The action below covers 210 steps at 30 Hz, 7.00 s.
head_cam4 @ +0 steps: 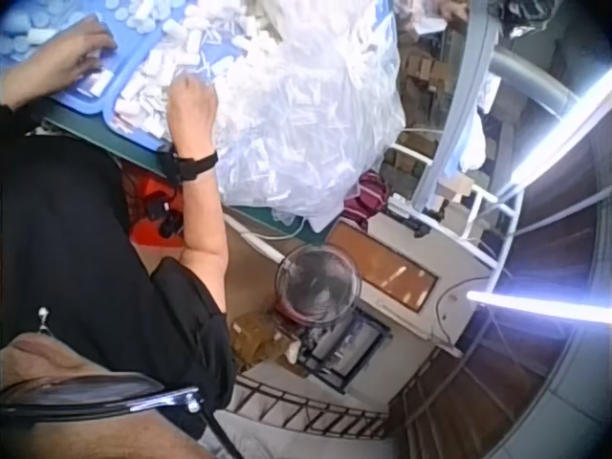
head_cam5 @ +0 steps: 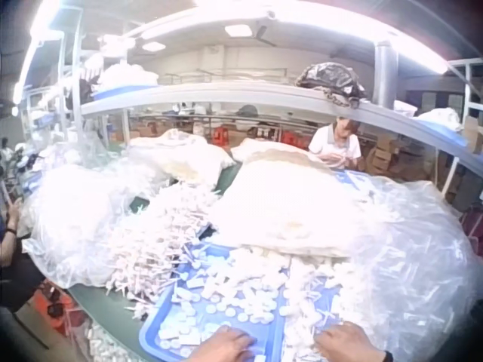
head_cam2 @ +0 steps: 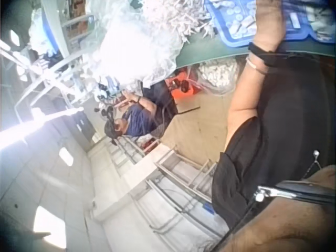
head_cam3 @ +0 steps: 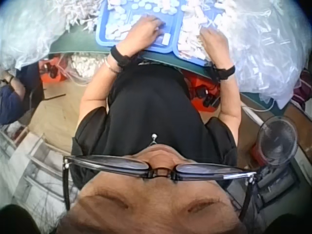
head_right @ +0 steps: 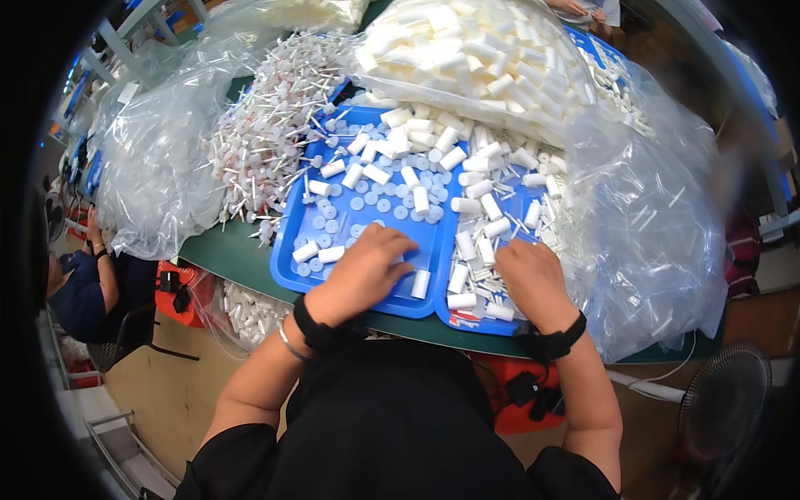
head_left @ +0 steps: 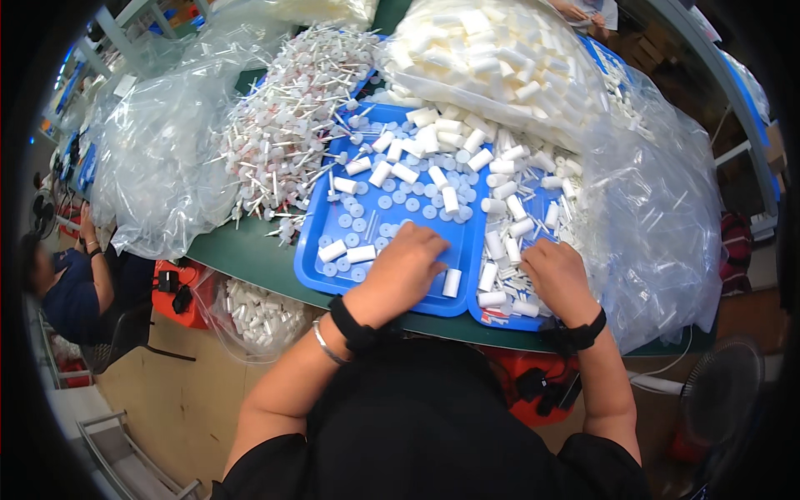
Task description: The person repeatedly picks up small white cylindrical objects and thin white sticks from a blue tray. They insert the sticks into the cylinders one by one and place the assembled units into a large plastic bag on the table. The person occasionally reaches into a large bag to retrieve more components.
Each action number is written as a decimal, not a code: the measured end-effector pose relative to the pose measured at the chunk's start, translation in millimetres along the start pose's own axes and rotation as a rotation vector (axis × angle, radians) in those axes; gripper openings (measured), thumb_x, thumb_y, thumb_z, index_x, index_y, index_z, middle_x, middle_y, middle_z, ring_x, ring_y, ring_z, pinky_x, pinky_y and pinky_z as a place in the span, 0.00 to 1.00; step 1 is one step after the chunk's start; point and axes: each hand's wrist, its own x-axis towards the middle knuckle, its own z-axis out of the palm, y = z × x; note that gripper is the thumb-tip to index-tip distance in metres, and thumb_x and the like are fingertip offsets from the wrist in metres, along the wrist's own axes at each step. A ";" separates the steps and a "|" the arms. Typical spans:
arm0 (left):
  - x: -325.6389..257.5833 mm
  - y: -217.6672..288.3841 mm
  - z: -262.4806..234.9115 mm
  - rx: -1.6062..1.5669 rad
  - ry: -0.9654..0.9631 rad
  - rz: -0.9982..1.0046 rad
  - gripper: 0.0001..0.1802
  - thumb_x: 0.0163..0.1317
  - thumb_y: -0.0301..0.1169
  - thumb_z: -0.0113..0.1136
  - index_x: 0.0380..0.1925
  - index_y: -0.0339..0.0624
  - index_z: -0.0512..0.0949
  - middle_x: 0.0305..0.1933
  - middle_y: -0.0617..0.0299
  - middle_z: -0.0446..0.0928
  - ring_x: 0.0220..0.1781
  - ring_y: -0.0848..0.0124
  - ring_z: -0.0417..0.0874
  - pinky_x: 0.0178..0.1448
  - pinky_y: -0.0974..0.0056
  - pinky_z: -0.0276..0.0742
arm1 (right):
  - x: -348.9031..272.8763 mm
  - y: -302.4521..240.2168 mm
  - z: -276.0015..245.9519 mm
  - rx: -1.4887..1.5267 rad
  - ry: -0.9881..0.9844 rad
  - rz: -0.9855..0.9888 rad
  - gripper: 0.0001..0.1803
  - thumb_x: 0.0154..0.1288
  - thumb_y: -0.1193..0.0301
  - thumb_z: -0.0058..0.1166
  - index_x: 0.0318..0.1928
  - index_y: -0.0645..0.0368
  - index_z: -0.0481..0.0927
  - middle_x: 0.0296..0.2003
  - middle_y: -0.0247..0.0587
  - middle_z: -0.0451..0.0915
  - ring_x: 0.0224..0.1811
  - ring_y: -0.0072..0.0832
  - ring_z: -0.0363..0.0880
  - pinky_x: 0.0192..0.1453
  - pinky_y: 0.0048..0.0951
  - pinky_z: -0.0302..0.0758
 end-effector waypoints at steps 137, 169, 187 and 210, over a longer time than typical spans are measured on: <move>-22.2 45.8 26.8 -1.752 0.157 -0.759 0.17 0.77 0.38 0.60 0.55 0.37 0.78 0.46 0.56 0.83 0.55 0.61 0.89 0.59 0.60 0.87 | -4.7 -4.0 4.2 -0.180 -0.065 0.013 0.04 0.61 0.73 0.60 0.29 0.56 0.79 0.28 0.40 0.78 0.38 0.41 0.82 0.41 0.45 0.76; -19.1 48.3 18.9 -1.759 0.330 -0.746 0.17 0.76 0.32 0.60 0.57 0.32 0.76 0.49 0.53 0.83 0.55 0.59 0.88 0.58 0.62 0.88 | 8.9 -63.4 -24.6 0.392 0.168 -0.009 0.07 0.60 0.78 0.69 0.38 0.62 0.84 0.32 0.43 0.85 0.30 0.38 0.85 0.33 0.34 0.78; -23.9 55.4 32.9 -1.733 0.142 -0.699 0.21 0.75 0.37 0.63 0.60 0.34 0.79 0.52 0.58 0.84 0.52 0.73 0.84 0.59 0.66 0.81 | 18.1 -69.6 -18.6 1.361 -0.330 0.593 0.10 0.77 0.70 0.58 0.45 0.66 0.83 0.31 0.41 0.86 0.28 0.24 0.87 0.33 0.24 0.83; 17.0 -37.0 -116.0 -1.598 0.702 -0.494 0.24 0.75 0.42 0.63 0.57 0.32 0.78 0.49 0.57 0.85 0.51 0.70 0.85 0.56 0.67 0.81 | -14.2 0.3 -56.2 0.287 -0.012 0.247 0.08 0.68 0.76 0.62 0.45 0.65 0.86 0.36 0.48 0.88 0.36 0.37 0.88 0.41 0.33 0.81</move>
